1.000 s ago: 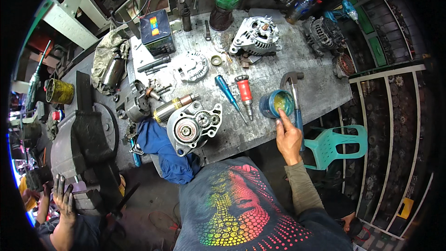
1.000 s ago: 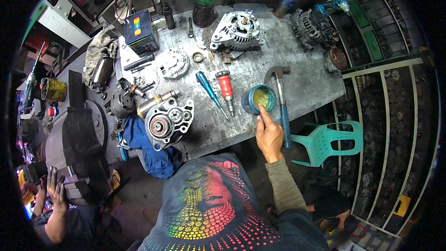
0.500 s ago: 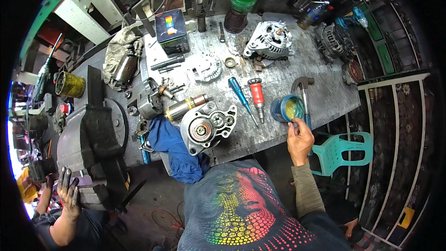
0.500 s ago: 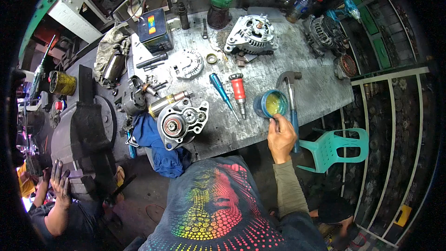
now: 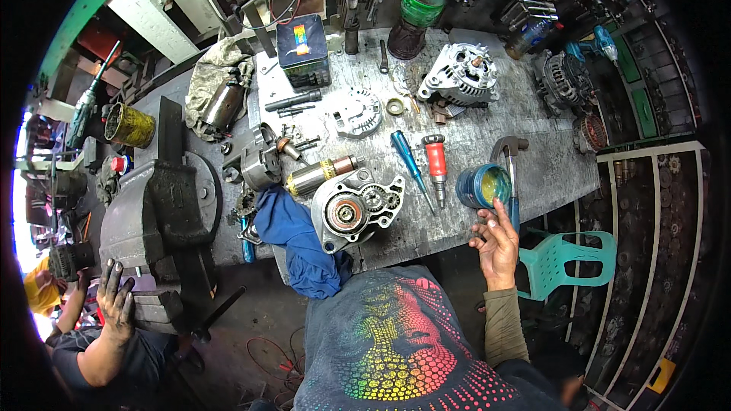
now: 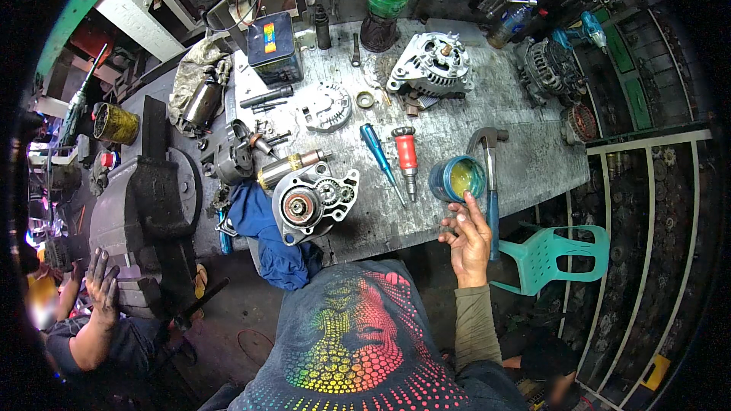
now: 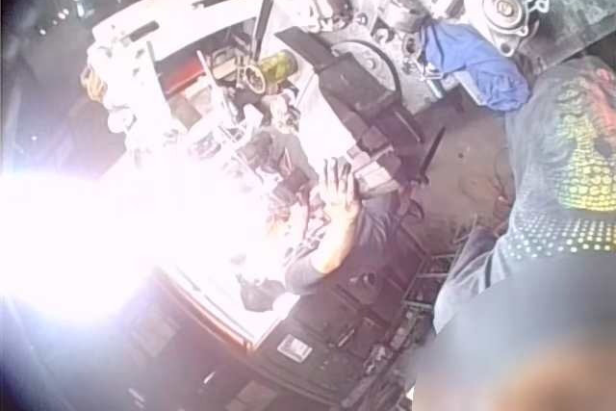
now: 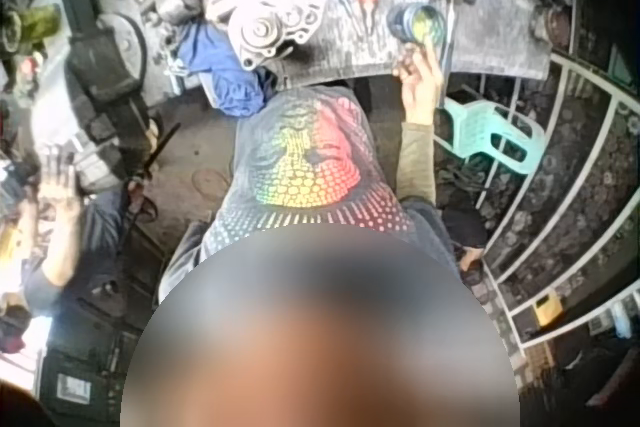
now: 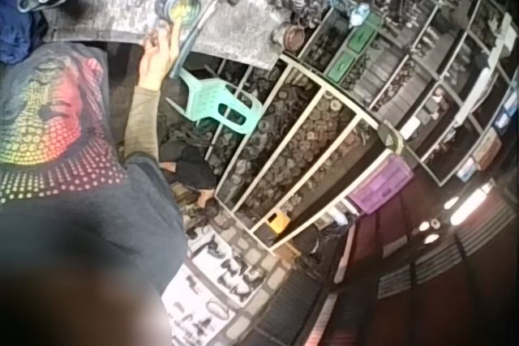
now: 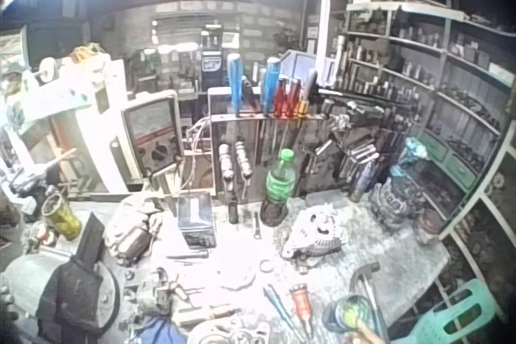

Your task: The person assembles a starter motor by inserting a cylindrical armature into the housing, wiping the exterior with a cloth, and using a screwdriver to adjust internal components. They handle the motor housing, armature, and tools on a cluttered workbench.

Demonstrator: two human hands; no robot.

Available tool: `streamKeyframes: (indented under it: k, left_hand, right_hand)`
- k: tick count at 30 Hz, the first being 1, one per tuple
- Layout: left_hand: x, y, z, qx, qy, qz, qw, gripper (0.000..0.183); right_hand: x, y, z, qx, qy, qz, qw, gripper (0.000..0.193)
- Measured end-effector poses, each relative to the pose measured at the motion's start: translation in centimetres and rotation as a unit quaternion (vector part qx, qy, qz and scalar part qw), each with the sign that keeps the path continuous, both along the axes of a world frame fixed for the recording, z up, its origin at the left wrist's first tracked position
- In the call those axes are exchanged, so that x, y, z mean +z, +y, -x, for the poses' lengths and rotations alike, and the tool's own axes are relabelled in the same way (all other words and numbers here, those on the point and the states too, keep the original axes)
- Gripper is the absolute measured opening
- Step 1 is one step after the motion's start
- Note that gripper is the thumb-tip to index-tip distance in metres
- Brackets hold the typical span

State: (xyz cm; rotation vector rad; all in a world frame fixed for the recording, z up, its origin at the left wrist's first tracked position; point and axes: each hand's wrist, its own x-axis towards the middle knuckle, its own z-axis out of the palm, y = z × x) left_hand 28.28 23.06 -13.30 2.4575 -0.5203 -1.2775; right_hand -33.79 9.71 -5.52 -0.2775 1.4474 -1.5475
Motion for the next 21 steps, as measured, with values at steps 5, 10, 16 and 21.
streamKeyframes:
  k: [5, 10, 16, 21]
  left_hand:
    - [-2.1, 2.1, 2.4, -0.016, 0.028, -0.048, 0.998, 0.035]
    - [-3.7, 2.5, 3.8, -0.051, 0.048, -0.077, 0.995, 0.035]
    - [-4.7, 2.4, 4.6, -0.067, 0.058, -0.088, 0.992, 0.034]
    - [-5.1, 2.7, 4.7, -0.084, 0.06, -0.095, 0.99, 0.034]
  right_hand:
    - [1.0, 0.7, -0.1, 0.037, 0.027, 0.01, 0.999, 0.075]
    - [-0.9, 0.3, -0.3, 0.087, 0.154, -0.006, 0.984, 0.084]
    - [-1.8, 1.5, -0.9, 0.042, 0.039, 0.099, 0.993, 0.071]
    - [-0.4, 1.3, -0.2, 0.133, 0.612, -0.104, 0.772, 0.055]
